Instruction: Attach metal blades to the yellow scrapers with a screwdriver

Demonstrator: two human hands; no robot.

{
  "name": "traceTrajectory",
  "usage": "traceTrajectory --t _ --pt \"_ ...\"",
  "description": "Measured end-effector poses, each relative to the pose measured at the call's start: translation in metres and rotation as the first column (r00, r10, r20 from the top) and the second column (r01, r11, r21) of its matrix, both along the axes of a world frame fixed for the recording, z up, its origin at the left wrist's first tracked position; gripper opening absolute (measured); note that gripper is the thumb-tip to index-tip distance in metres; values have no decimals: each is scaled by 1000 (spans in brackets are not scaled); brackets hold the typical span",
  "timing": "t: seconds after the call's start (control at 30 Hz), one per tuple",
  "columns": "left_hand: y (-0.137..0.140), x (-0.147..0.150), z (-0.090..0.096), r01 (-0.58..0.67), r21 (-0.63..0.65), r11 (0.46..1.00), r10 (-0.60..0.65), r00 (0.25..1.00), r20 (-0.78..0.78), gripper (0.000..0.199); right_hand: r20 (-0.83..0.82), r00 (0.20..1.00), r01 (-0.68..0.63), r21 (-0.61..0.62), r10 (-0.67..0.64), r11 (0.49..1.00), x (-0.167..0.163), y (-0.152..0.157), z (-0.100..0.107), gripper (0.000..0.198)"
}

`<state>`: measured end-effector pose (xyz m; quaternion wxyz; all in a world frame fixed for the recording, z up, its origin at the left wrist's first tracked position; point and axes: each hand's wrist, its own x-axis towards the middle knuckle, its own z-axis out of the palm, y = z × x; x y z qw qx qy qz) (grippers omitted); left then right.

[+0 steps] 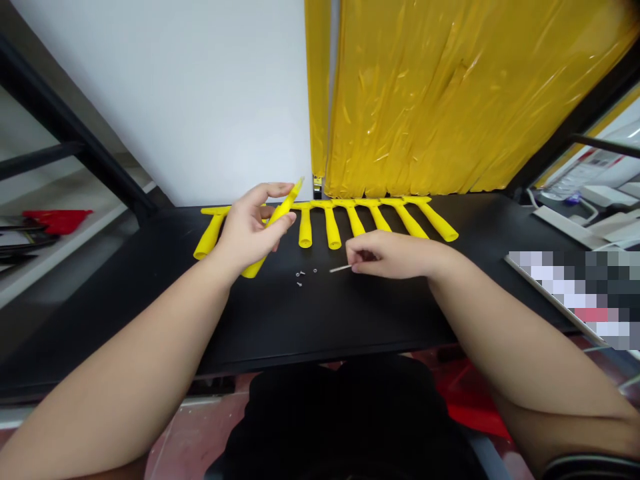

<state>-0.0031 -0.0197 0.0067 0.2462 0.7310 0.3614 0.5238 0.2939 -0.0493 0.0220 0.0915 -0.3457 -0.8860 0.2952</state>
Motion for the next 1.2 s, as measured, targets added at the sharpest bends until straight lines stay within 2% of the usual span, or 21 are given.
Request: traceTrajectory --t 0.07,0.13,0.23,0.37,0.5,0.63,0.77,1.03,1.13,1.2 --pt "1 4 -3 59 -164 985 -37 990 137 40 122 993 -12 57 5 998 -6 -3 -4 7" --pt "0 9 -1 104 -246 964 -44 970 238 37 182 983 -4 106 -16 994 -13 -6 -7 8" --pt "-4 14 7 170 -320 932 -51 936 349 37 147 988 3 219 -36 976 -26 -11 -11 11" --pt "-6 13 13 259 -391 883 -61 890 452 40 13 997 59 403 -71 913 -47 -13 -23 16" --pt "-6 10 13 351 -472 809 -91 867 489 40 127 983 55 482 -132 874 -68 -12 -35 18" --pt "-6 9 11 429 -520 738 -145 854 499 40 169 976 35 510 -140 859 -75 -10 -38 19" --pt "-6 10 9 453 -552 700 -151 849 506 40 142 978 62 499 -152 864 -74 -12 -36 17" --pt "-5 10 10 473 -591 654 -154 847 509 38 98 988 61 447 -116 893 -73 -13 -36 14" --pt "-4 11 8 468 -599 650 -158 854 495 40 75 991 68 431 -111 900 -75 -12 -38 12" --pt "-5 11 7 451 -595 666 -171 868 467 39 66 991 74 428 -113 901 -75 -14 -38 11"
